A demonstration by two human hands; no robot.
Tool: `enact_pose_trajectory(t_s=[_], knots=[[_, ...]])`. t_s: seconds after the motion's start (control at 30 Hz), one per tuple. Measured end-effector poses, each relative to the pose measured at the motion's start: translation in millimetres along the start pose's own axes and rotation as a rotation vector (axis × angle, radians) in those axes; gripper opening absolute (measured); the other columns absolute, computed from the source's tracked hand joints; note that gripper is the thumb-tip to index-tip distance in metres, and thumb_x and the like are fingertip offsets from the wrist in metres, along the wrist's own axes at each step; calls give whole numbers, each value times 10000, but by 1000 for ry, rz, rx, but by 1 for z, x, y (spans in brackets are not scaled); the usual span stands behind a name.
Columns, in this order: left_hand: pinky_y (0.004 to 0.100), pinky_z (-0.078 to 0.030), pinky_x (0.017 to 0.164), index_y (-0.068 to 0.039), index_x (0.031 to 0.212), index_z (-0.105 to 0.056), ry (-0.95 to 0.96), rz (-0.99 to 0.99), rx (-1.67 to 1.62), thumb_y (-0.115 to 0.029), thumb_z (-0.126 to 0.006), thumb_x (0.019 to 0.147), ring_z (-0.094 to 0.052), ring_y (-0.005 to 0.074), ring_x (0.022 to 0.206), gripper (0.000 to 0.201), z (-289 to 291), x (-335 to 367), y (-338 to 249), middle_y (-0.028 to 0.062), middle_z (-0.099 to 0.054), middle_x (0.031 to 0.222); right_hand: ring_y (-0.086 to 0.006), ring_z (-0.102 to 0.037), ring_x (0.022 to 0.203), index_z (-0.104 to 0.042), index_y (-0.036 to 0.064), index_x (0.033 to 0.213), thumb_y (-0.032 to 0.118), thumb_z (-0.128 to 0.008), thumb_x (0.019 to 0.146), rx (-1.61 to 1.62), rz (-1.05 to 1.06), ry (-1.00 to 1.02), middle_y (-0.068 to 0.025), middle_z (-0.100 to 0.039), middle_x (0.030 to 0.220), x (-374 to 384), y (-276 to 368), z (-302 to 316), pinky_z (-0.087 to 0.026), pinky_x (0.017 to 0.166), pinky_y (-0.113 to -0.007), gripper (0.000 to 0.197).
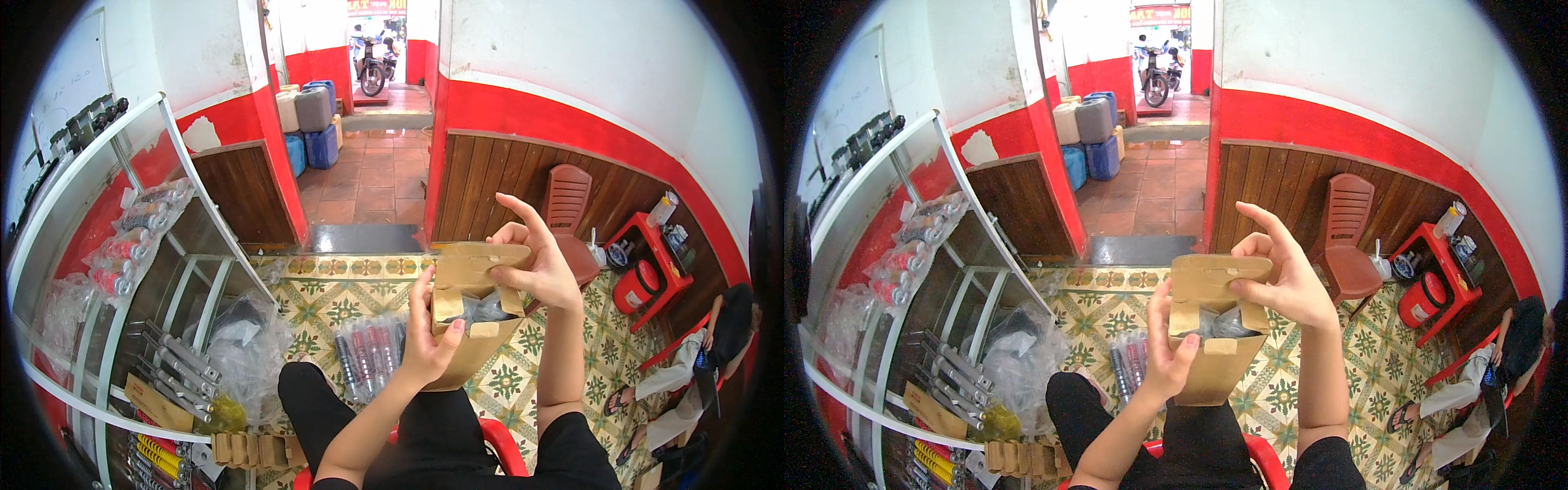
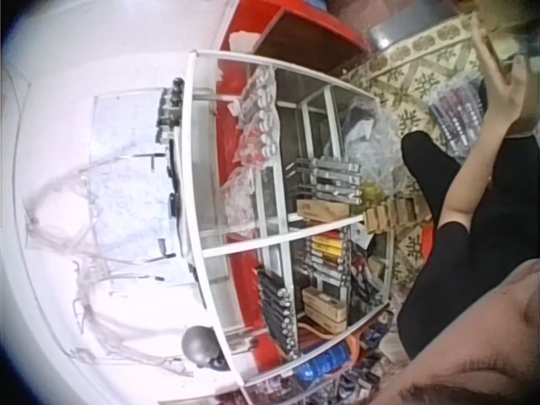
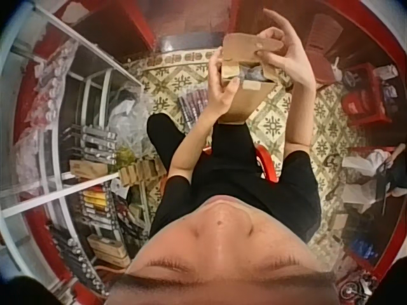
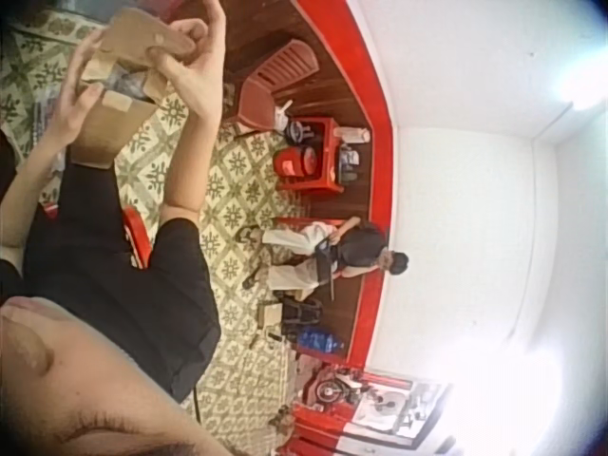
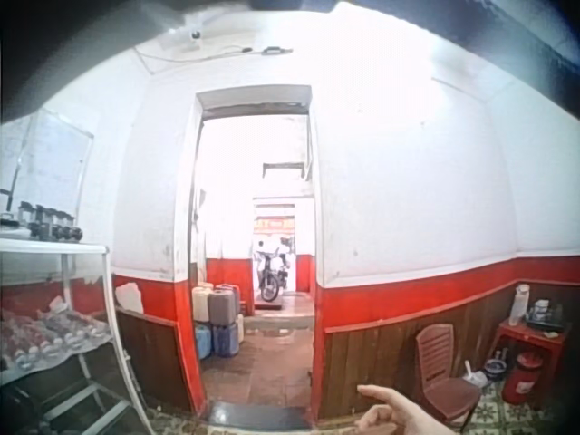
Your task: The person sits on a chair and packs cylindrical suspension parts into small cardboard boxes. They pick up plastic-wrapped bundles of parts, open a box, place the parts inside, and close the box. This process is repeated multiple times with different bundles of parts.
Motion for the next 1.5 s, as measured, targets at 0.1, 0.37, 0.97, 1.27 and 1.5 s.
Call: enact_pose_trajectory(t_s=[0.1,0.37,0.97,1.27,1.5], knots=[[364,-351,1003,-6,1436,-157,-4,-28,21,-165,-584,870,-459,232,1164,727,4,0,1,188,-435,1284,-93,-543,869,-301,57,1427,-80,-670,719,9,-11,-69,-30,-546,902,-1,0,1,-456,798,-242,810],[375,-279,1064,6,1432,-188,-4,-11,25,-207,-547,858,-373,251,1271,710,2,2,-2,182,-361,1379,-79,-546,834,-363,56,1395,-45,-651,756,-67,-35,-131,-19,-559,855,2,4,-1,-452,759,-232,708],[383,-251,1082,16,1424,-193,19,5,20,-204,-545,867,-338,267,1305,694,1,0,-2,190,-342,1395,-37,-575,662,-513,-24,1299,-1,-775,710,-227,-192,-1,-38,-668,728,14,11,-2,-442,569,-176,645],[385,-239,1087,11,1424,-191,34,14,21,-201,-554,863,-339,269,1303,701,-1,-2,-1,185,-347,1390,-76,-636,827,-490,61,1350,-4,-750,698,-348,60,22,-94,-710,854,10,35,-15,-502,752,-237,706],[380,-245,1084,0,1432,-168,70,83,-47,-182,-574,844,-335,265,1309,737,-3,1,-2,181,-338,1394,-70,-622,805,-518,25,1317,-42,-746,682,-592,-5,33,-57,-686,785,15,39,-23,-492,744,-244,679]])
Point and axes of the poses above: each hand's wrist, its own x-axis towards the middle knuckle, its own z-axis out of the back of the hand, y = z × x, the point moved 4 cm from there along x, towards the middle knuckle
